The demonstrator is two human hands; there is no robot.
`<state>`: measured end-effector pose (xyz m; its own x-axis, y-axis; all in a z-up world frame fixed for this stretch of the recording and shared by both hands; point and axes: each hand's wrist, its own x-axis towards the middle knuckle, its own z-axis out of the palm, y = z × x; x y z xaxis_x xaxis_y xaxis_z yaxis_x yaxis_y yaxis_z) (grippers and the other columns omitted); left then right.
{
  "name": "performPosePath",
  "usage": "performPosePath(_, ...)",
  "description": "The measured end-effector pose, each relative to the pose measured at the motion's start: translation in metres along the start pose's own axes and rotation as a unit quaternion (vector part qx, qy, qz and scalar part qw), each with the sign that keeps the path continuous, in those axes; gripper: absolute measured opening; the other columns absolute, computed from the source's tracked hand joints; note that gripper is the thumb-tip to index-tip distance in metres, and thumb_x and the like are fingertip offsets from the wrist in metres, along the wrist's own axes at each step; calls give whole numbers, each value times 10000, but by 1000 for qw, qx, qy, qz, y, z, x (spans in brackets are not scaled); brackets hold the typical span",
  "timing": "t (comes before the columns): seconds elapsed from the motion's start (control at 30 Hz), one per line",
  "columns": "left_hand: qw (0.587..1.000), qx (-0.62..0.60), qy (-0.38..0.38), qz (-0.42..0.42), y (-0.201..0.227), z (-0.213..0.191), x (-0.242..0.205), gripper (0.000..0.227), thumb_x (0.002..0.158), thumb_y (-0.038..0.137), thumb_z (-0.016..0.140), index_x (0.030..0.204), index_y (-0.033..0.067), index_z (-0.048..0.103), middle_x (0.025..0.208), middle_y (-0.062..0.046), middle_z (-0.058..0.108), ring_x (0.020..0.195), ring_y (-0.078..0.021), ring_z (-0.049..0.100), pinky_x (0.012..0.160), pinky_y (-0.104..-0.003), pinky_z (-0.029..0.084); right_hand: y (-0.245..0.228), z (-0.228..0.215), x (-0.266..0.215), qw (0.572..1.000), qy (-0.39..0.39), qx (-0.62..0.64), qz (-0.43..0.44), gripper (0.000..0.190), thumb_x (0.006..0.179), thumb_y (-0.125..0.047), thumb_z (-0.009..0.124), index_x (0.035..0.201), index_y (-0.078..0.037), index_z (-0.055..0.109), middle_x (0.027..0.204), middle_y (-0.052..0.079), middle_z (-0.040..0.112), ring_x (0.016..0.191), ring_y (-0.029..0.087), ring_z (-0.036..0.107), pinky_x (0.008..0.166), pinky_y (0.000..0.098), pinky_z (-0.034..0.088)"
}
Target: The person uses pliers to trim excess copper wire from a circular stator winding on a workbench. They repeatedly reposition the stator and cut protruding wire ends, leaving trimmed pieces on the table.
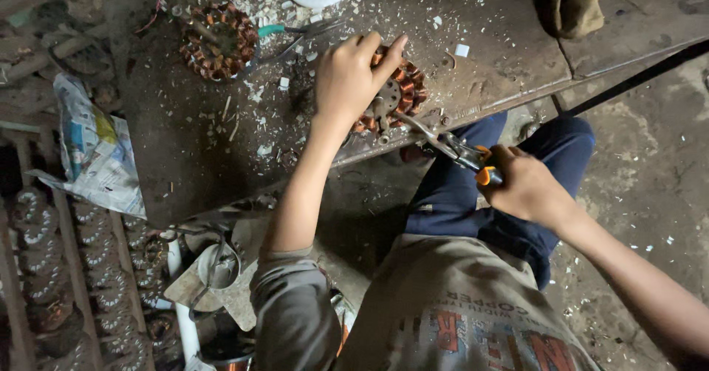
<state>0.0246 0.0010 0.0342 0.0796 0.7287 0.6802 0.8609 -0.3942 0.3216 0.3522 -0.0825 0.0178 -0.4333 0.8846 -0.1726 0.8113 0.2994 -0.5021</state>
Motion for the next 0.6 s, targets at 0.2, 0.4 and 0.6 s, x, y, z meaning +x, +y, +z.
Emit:
performPosePath(0.2, 999, -12, -24, 22, -9, 7, -7, 492, 1035, 464, 659, 765, 53, 687, 529, -50, 575, 425, -133, 554, 374, -297, 367, 41, 28, 19, 998, 19, -7, -64, 469, 684, -223, 716, 1081, -2, 601, 864, 260, 665, 861, 434, 663, 756, 496, 523)
performPosePath(0.4, 987, -131, -89, -15, -3, 2, 2, 502, 1057, 455, 595, 780, 53, 710, 505, -31, 551, 373, -122, 439, 349, -271, 274, 56, 67, 39, 997, 53, -35, -40, 519, 627, -294, 786, 1005, -3, 583, 705, 262, 626, 700, 445, 651, 650, 513, 516)
performPosePath(0.6, 983, -182, 9, -17, -7, -11, 24, 490, 1129, 426, 573, 852, 49, 719, 637, -27, 632, 496, -98, 540, 453, -273, 351, 46, 47, 26, 991, 109, 51, -64, 607, 601, -196, 716, 1160, 10, 601, 803, 300, 635, 766, 459, 655, 684, 487, 535)
